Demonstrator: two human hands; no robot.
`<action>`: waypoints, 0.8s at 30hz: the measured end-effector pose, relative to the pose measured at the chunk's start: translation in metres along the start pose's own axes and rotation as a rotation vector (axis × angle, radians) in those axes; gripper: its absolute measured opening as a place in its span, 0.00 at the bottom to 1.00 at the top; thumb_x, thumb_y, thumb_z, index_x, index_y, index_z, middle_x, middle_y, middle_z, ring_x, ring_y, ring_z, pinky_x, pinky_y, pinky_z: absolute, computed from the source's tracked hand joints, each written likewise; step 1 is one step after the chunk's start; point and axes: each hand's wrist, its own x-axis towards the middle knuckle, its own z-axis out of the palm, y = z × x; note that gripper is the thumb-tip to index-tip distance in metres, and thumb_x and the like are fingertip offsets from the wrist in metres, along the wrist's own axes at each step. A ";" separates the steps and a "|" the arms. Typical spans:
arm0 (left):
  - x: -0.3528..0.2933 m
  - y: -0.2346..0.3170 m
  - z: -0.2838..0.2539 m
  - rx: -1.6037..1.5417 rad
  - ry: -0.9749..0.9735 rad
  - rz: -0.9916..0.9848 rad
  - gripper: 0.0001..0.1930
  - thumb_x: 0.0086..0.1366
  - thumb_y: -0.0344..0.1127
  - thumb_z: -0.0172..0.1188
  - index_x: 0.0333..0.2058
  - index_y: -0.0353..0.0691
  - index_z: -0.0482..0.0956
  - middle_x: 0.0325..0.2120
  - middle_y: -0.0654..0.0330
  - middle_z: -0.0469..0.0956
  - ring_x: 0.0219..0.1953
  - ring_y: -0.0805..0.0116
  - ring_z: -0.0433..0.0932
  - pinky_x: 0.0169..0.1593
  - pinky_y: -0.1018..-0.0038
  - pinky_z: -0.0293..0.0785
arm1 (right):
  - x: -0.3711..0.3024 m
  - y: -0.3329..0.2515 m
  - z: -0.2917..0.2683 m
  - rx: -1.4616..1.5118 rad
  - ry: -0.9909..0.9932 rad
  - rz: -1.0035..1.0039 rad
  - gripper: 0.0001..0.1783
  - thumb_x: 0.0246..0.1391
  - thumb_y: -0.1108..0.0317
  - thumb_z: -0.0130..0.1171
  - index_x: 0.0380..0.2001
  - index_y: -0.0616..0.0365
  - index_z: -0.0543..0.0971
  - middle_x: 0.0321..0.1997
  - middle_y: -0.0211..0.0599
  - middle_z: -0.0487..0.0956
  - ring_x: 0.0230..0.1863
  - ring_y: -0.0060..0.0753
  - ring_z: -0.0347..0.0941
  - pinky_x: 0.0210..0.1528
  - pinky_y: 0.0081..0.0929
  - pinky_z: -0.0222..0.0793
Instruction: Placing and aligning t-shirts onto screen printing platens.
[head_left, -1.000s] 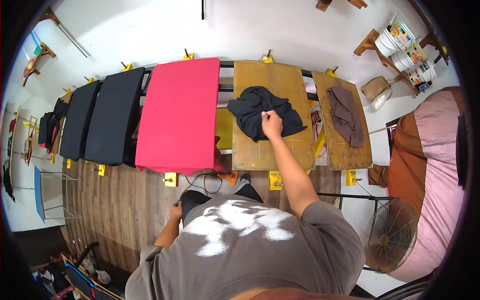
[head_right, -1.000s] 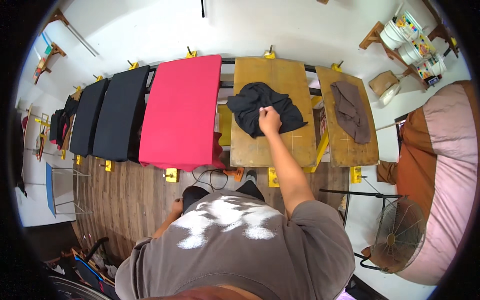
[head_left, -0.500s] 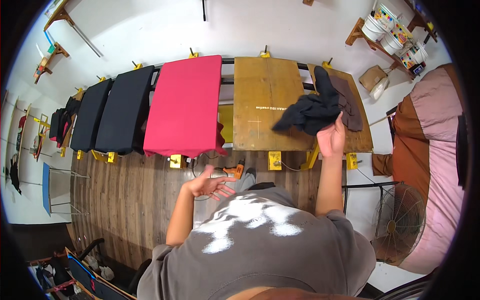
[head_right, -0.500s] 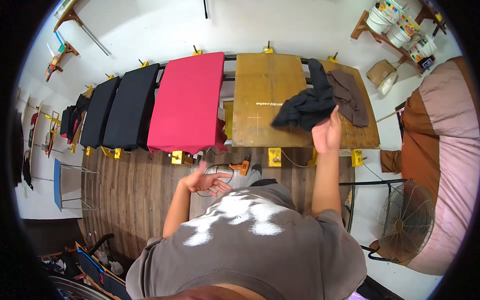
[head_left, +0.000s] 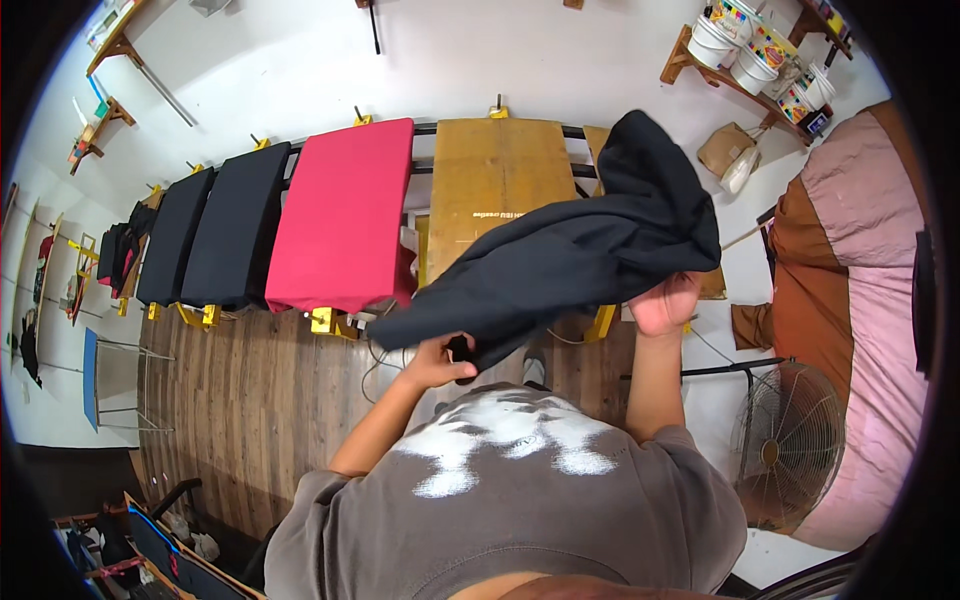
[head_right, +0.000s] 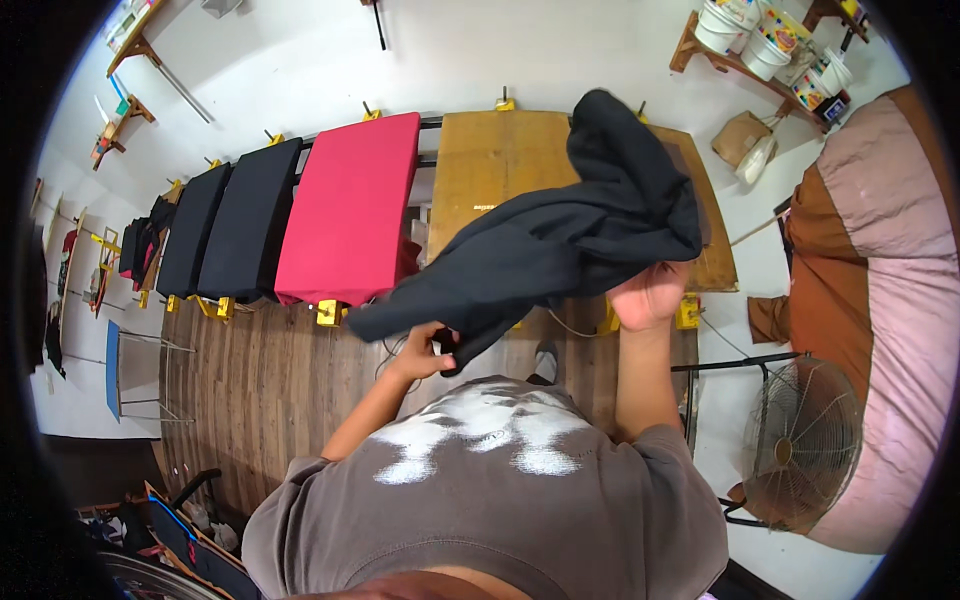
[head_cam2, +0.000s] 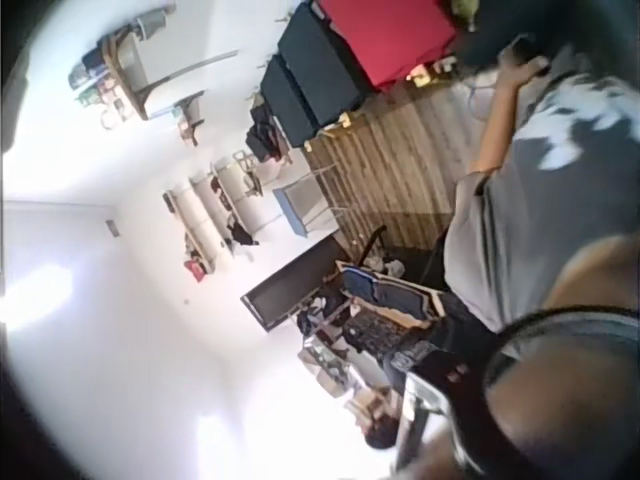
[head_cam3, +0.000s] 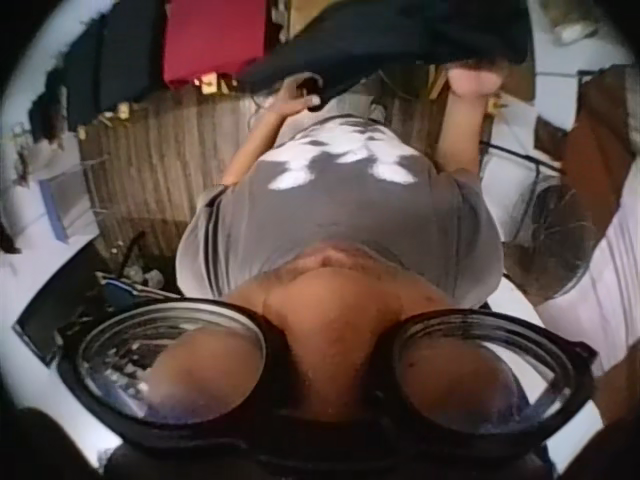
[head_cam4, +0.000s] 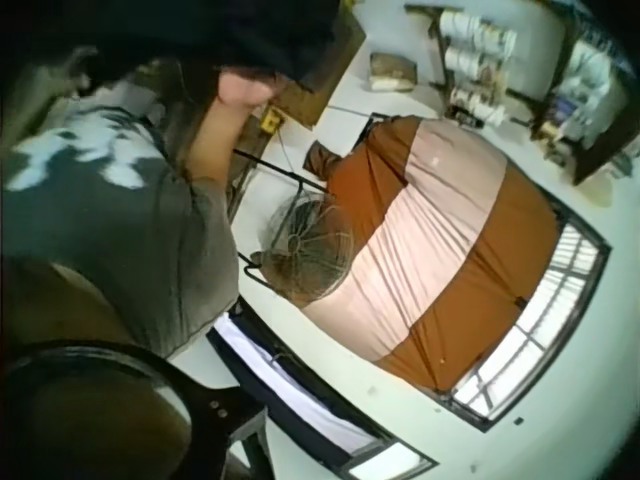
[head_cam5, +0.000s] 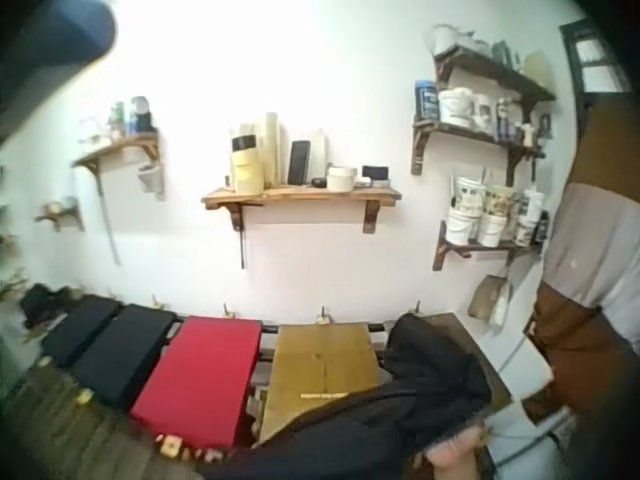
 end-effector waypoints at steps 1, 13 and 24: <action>0.015 -0.006 0.020 -0.038 0.146 0.234 0.31 0.58 0.54 0.72 0.52 0.39 0.78 0.50 0.55 0.77 0.58 0.58 0.70 0.62 0.63 0.66 | 0.004 -0.008 -0.004 0.037 -0.001 0.008 0.35 0.67 0.54 0.48 0.73 0.55 0.59 0.77 0.40 0.57 0.77 0.46 0.52 0.78 0.53 0.42; 0.174 -0.037 0.048 0.658 0.653 -0.332 0.15 0.68 0.25 0.47 0.51 0.30 0.74 0.44 0.43 0.79 0.47 0.42 0.76 0.55 0.60 0.70 | 0.053 -0.117 -0.090 0.059 0.143 0.127 0.34 0.68 0.57 0.44 0.72 0.62 0.57 0.78 0.47 0.55 0.76 0.49 0.53 0.76 0.50 0.48; 0.211 0.057 0.049 0.093 1.219 0.111 0.25 0.74 0.36 0.52 0.15 0.35 0.71 0.13 0.66 0.73 0.16 0.79 0.70 0.21 0.77 0.65 | 0.093 -0.123 -0.159 -0.385 0.423 0.175 0.21 0.71 0.55 0.48 0.55 0.59 0.75 0.61 0.38 0.76 0.64 0.35 0.70 0.68 0.39 0.62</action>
